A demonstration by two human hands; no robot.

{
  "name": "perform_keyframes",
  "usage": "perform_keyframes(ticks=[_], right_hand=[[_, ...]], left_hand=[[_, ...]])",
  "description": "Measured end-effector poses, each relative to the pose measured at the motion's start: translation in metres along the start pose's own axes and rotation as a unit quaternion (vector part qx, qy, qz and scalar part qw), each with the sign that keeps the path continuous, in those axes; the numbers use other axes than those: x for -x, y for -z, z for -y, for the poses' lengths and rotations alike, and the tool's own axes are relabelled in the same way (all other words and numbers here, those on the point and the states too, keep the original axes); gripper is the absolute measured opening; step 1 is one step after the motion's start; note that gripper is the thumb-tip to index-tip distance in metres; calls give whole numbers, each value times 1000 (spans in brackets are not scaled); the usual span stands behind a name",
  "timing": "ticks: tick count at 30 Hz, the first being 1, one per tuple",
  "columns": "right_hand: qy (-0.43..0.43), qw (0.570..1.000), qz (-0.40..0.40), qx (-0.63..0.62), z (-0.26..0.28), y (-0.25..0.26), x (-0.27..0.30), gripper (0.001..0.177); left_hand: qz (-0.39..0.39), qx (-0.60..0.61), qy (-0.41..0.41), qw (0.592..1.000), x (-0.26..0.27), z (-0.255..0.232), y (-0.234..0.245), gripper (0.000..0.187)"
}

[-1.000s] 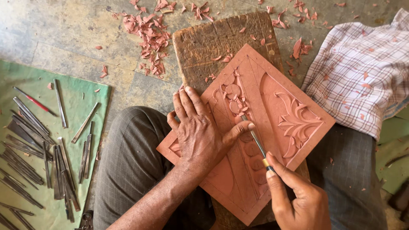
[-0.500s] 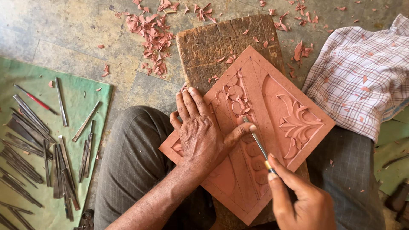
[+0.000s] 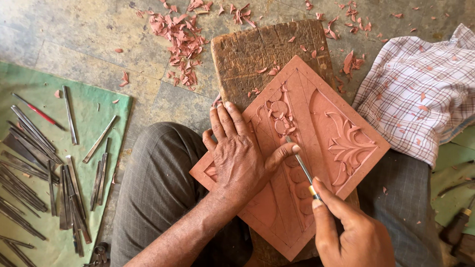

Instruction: The person uses a chisel to carve detailed decorative patterns into a rectangular wooden block. The person holds the block with one hand and carefully guides the chisel with the other to shape the circular and leaf-like designs.

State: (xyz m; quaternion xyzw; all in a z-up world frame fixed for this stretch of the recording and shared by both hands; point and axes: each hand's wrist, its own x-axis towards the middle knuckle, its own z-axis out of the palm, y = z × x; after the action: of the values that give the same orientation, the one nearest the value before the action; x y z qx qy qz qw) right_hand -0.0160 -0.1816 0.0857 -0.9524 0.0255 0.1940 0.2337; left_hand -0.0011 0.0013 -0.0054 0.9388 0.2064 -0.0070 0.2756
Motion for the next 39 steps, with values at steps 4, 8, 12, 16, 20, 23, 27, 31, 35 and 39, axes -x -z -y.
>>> perform_keyframes(ticks=[4,8,12,16,20,23,27,31,35,39], right_hand=[[-181,979,71,62,25,1,4,38],[-46,998,-19,-24,11,-6,15,39],[15,938,-153,-311,-31,-14,35,52],[13,943,-143,-299,-64,-34,36,50],[100,953,-158,-238,-70,-71,31,39],[118,953,-158,-230,-71,-85,32,39],[149,949,-165,-223,-72,-94,33,40],[119,954,-151,-230,-75,-100,32,41],[109,957,-148,-226,-75,-103,33,41],[121,953,-154,-232,-70,-98,30,40]], left_hand=[[7,23,1,1000,0,1,1,144],[26,65,0,998,-1,3,10,140],[49,53,-3,997,-4,1,20,145],[62,16,47,997,-30,-7,13,155],[-143,-155,12,977,-46,10,10,132],[-52,-110,3,993,-28,24,12,125],[35,-10,6,999,-1,10,10,165],[-22,7,-14,1000,0,-1,13,165],[-4,-7,0,1000,-3,-1,13,165],[3,5,14,1000,-3,-2,14,165]])
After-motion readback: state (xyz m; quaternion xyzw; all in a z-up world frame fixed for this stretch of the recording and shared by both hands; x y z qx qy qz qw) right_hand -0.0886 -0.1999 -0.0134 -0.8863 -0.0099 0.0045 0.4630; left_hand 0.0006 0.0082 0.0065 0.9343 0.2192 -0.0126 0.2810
